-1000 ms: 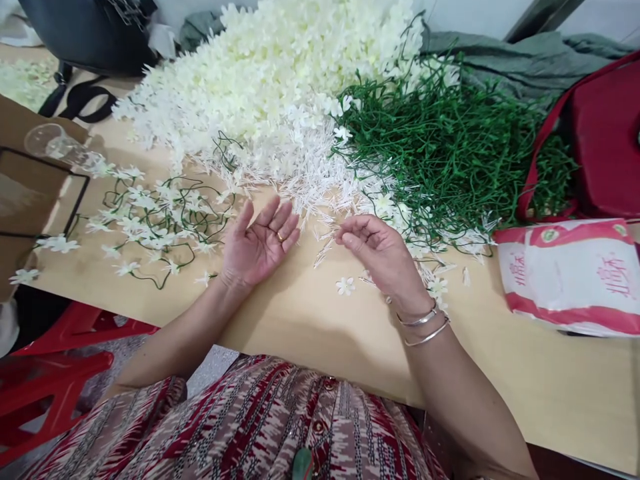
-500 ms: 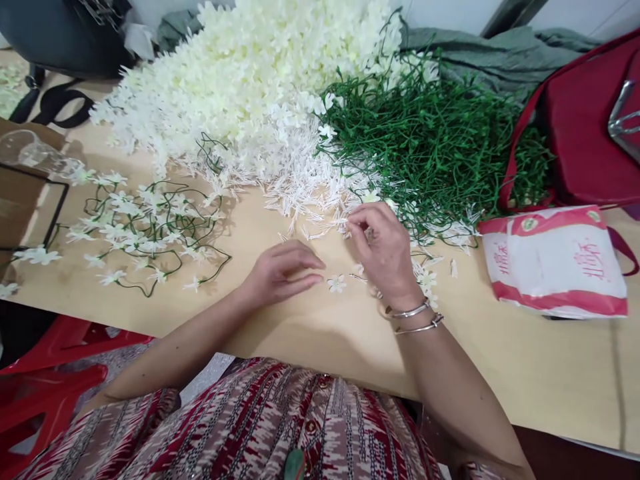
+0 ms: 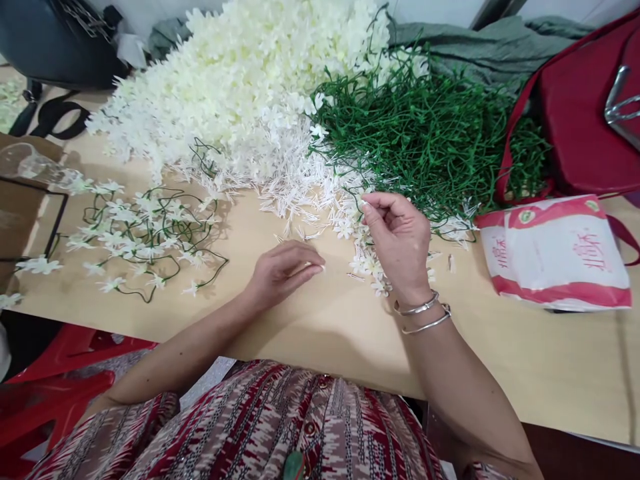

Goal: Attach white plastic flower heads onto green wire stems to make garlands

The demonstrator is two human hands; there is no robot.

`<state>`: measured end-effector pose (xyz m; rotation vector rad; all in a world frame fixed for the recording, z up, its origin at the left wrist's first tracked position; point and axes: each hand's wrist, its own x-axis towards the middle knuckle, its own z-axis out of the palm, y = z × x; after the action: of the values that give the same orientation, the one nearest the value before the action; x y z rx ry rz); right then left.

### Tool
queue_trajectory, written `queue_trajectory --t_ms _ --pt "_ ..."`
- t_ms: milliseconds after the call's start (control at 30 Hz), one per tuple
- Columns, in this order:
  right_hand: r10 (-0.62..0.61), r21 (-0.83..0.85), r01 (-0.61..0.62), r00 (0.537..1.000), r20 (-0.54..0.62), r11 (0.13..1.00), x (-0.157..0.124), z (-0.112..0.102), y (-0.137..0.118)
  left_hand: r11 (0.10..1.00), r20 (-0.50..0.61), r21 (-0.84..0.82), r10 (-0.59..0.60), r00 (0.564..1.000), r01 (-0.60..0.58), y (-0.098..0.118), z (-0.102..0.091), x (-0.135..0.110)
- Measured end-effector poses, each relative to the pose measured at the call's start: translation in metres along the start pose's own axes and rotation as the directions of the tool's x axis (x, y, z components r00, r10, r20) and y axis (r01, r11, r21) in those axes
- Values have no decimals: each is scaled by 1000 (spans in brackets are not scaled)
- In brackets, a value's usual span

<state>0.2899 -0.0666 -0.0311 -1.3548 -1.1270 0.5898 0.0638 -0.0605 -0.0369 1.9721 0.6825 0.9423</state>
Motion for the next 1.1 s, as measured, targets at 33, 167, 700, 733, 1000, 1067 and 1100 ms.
queue_trajectory --t_ms 33,167,700,733,1000,1067,1100 --pt "-8 -17 8 1000 -7 1000 0 0 0 996 -55 -75 -58 997 54 2 -1 0" --pt "-57 -71 53 996 -62 996 2 -2 2 894 -109 -382 -297 949 236 7 -4 0" --pt "-52 -62 73 955 292 995 -42 27 -47 631 -68 -710 -504 861 313 -4 -8 7" --pt "-31 -68 53 954 298 996 -42 28 -47 650 -74 -692 -496 865 313 -3 -8 7" --pt "77 -71 -61 965 250 996 -45 31 -41 730 -71 -605 -445 892 317 4 -4 7" --pt "76 -75 -59 966 246 995 -46 32 -39 763 -104 -566 -442 891 312 3 -2 6" --pt "72 -76 -55 967 246 996 -47 32 -38 785 -125 -536 -438 890 311 2 -1 5"
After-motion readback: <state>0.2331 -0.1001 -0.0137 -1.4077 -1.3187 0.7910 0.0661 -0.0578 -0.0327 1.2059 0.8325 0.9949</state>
